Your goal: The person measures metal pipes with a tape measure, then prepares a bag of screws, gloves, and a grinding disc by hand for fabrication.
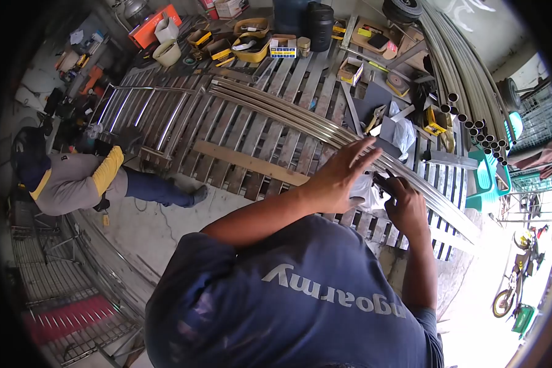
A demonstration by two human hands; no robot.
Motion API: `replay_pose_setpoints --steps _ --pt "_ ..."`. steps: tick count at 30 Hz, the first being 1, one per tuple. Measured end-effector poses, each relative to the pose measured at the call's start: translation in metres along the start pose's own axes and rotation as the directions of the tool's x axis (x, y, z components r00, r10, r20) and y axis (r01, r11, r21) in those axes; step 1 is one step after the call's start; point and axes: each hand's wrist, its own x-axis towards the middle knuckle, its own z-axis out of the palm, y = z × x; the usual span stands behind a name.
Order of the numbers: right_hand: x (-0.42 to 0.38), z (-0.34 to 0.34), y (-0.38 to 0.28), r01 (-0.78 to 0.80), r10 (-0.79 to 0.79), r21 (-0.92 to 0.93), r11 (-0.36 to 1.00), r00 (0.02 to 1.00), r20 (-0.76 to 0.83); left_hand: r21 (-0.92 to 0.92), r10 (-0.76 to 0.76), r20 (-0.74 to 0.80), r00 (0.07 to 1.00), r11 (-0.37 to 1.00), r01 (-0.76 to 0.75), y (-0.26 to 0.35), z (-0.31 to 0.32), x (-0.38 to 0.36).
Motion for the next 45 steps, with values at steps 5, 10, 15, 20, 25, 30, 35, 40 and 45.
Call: replay_pose_setpoints --steps 5,10,15,20,25,30,35,40,45 --pt "0.021 -0.018 -0.014 -0.171 0.228 -0.3 0.938 0.96 0.165 -0.012 -0.02 0.02 1.0 1.0 0.02 -0.001 0.019 0.008" --pt "0.011 -0.042 0.037 -0.315 0.383 -0.354 0.88 0.913 0.14 -0.014 -0.122 0.001 0.993 0.992 0.122 -0.007 0.017 -0.003" --pt "-0.016 -0.081 0.065 -0.428 0.46 -0.239 0.872 0.883 0.096 -0.08 -0.165 0.008 0.986 0.983 0.165 -0.007 0.019 -0.006" --pt "-0.011 -0.076 0.014 -0.273 0.274 0.037 0.961 0.961 -0.04 -0.125 0.064 -0.034 0.997 0.99 -0.068 0.014 0.03 0.019" --pt "0.002 -0.044 -0.043 -0.114 0.153 0.283 0.952 0.981 -0.117 -0.247 0.1 -0.212 0.972 0.957 -0.152 0.021 0.055 0.04" --pt "-0.003 -0.033 -0.061 0.034 0.03 0.356 0.934 0.984 -0.173 -0.145 0.178 -0.273 0.945 0.964 -0.224 0.005 0.042 0.038" --pt "0.004 -0.022 -0.063 -0.032 0.071 0.417 0.908 0.994 -0.077 -0.081 0.134 -0.301 0.944 0.983 -0.165 0.008 0.043 0.023" --pt "-0.001 0.017 -0.073 0.121 -0.058 0.341 0.932 0.98 -0.189 -0.14 0.076 -0.2 0.977 0.984 -0.105 -0.018 0.043 -0.014" --pt "0.003 0.043 -0.076 0.019 0.033 0.56 0.829 0.996 -0.083 -0.118 -0.125 0.0 0.992 0.985 0.124 -0.015 0.03 -0.059"
